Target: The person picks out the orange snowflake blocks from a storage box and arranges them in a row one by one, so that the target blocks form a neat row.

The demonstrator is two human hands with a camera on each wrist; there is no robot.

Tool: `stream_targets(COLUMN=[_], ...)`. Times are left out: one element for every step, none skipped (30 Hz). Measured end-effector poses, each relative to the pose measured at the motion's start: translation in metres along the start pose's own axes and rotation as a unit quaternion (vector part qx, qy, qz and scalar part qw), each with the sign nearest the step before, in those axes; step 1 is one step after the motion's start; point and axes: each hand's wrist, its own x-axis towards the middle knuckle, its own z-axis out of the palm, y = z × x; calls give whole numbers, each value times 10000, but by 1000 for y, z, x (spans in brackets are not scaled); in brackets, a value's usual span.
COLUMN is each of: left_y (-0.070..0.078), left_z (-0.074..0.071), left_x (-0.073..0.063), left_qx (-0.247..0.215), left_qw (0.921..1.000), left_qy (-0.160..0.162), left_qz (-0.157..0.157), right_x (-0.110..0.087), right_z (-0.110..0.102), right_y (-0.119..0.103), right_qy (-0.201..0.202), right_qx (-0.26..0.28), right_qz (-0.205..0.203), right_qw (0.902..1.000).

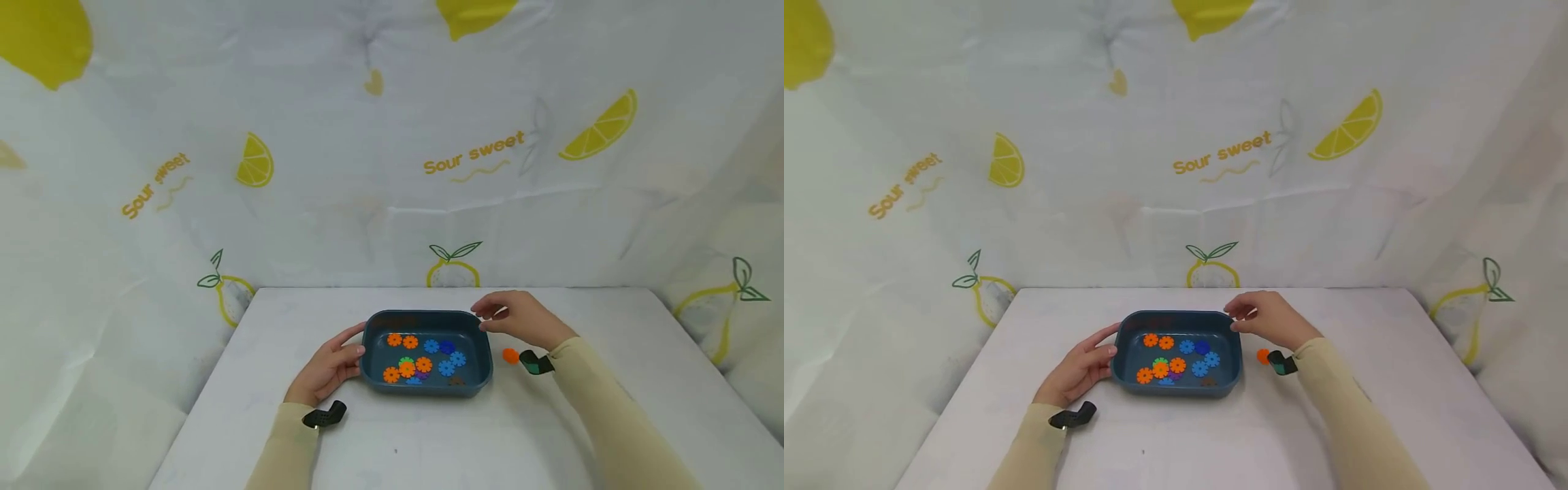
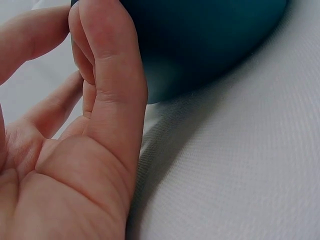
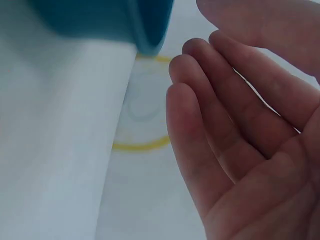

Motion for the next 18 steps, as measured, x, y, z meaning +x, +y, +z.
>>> stream_targets(left_y=[0,-1,-1,-1,-1,-1,-1,-1,-1,-1,-1,0,0,0,0,0,0,-1], left_z=[0,0,0,0,0,0,0,-1,-1,-1,-1,-1,-2,-2,-2,-3,-3,-4], left_x=[0,0,0,0,0,0,0,0,0,0,0,0,0,0,0,0,1,1], left_qx=[-5,-2,9,21,25,29,42,44,42,40,44,48,58,53,61,59,46,34], left_qw=[10000,10000,10000,10000,10000,10000,10000,10000,10000,10000,10000,10000,9999,9999,9999,9999,9999,10000], left_qy=[-14,-32,-38,-43,-43,-42,-44,-43,-43,-38,-25,-11,-1,21,35,51,63,66], left_qz=[3,18,34,50,56,59,63,64,66,68,75,79,92,88,92,84,73,64], right_x=[7,13,20,26,31,37,41,46,50,54,59,62,66,69,72,74,76,78], right_z=[2,5,8,11,15,19,22,25,29,32,35,39,43,46,50,54,58,62], right_y=[-5,-10,-15,-19,-24,-27,-31,-35,-38,-41,-44,-45,-47,-48,-49,-49,-49,-49], right_qy=[-127,-256,-382,-507,-629,-729,-834,-951,-1056,-1153,-1247,-1346,-1454,-1557,-1648,-1732,-1810,-1879], right_qx=[29,63,77,55,45,1,-59,-99,-167,-229,-301,-380,-446,-498,-564,-607,-647,-690], right_qz=[-44,-85,-99,-148,-180,-186,-191,-215,-208,-213,-193,-184,-197,-189,-176,-165,-159,-158], right_qw=[9999,9996,9992,9986,9978,9972,9963,9952,9941,9928,9916,9900,9882,9864,9846,9829,9812,9796])
